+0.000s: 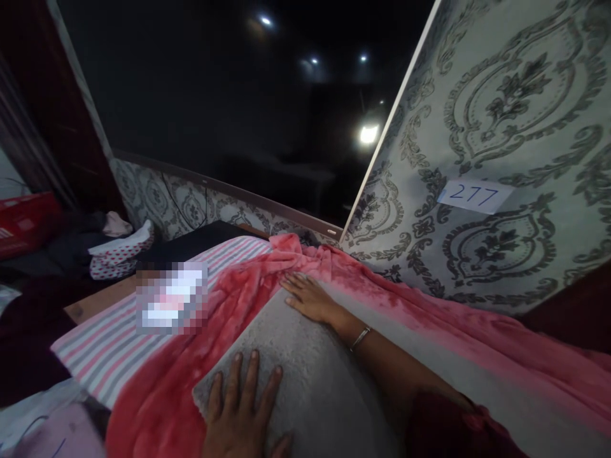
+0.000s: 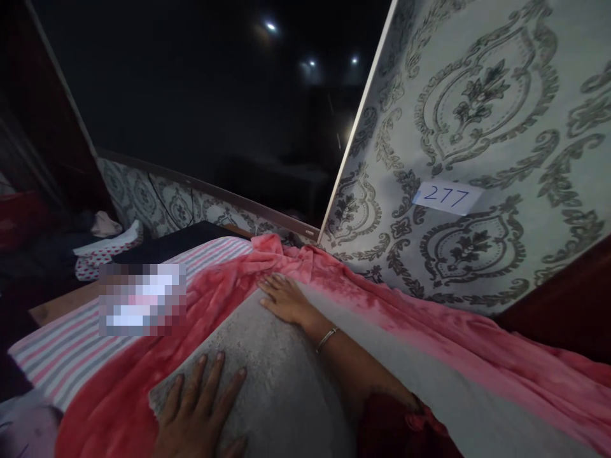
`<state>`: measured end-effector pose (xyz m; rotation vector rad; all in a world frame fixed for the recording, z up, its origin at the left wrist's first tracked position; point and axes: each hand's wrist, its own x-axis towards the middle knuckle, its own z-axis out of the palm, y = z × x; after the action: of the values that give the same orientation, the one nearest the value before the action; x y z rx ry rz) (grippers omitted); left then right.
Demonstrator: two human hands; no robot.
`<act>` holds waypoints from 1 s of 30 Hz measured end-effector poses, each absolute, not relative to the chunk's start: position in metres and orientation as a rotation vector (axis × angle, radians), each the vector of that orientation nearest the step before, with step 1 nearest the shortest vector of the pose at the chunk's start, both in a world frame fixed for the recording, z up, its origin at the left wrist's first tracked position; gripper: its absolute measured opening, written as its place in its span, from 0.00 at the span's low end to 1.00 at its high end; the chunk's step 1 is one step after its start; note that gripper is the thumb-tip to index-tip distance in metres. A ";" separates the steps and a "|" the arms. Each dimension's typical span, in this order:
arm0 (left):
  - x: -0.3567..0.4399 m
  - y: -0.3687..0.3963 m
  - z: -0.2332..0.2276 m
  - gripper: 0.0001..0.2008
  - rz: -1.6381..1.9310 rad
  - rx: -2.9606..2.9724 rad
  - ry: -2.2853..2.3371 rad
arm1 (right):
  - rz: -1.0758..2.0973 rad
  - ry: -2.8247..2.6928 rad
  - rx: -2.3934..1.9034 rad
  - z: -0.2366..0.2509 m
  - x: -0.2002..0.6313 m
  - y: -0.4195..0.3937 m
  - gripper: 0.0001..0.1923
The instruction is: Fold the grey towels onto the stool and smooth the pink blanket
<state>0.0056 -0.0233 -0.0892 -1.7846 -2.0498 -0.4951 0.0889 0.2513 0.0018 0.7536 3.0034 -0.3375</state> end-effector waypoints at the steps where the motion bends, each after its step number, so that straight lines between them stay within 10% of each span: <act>1: 0.007 -0.023 -0.089 0.37 -0.479 -1.775 -2.098 | -0.331 2.979 0.822 0.002 0.088 0.263 0.32; 10: -0.005 -0.026 -0.084 0.36 -0.527 -1.854 -2.029 | -0.252 2.948 1.104 0.016 0.091 0.258 0.32; 16: 0.006 -0.029 -0.058 0.31 -0.552 -1.848 -2.077 | -0.245 3.101 0.571 0.006 0.143 0.191 0.33; 23: 0.013 -0.026 -0.030 0.30 -0.411 -1.913 -2.230 | -0.141 2.638 1.651 0.014 0.223 0.232 0.31; 30: 0.016 -0.025 -0.019 0.31 -0.274 -1.909 -2.236 | -0.060 2.862 1.413 0.005 0.312 0.152 0.32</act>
<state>0.0164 -0.0254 -0.0193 -1.9094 -2.2364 -0.2744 0.3122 0.1521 0.0047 1.4127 2.8619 -0.0599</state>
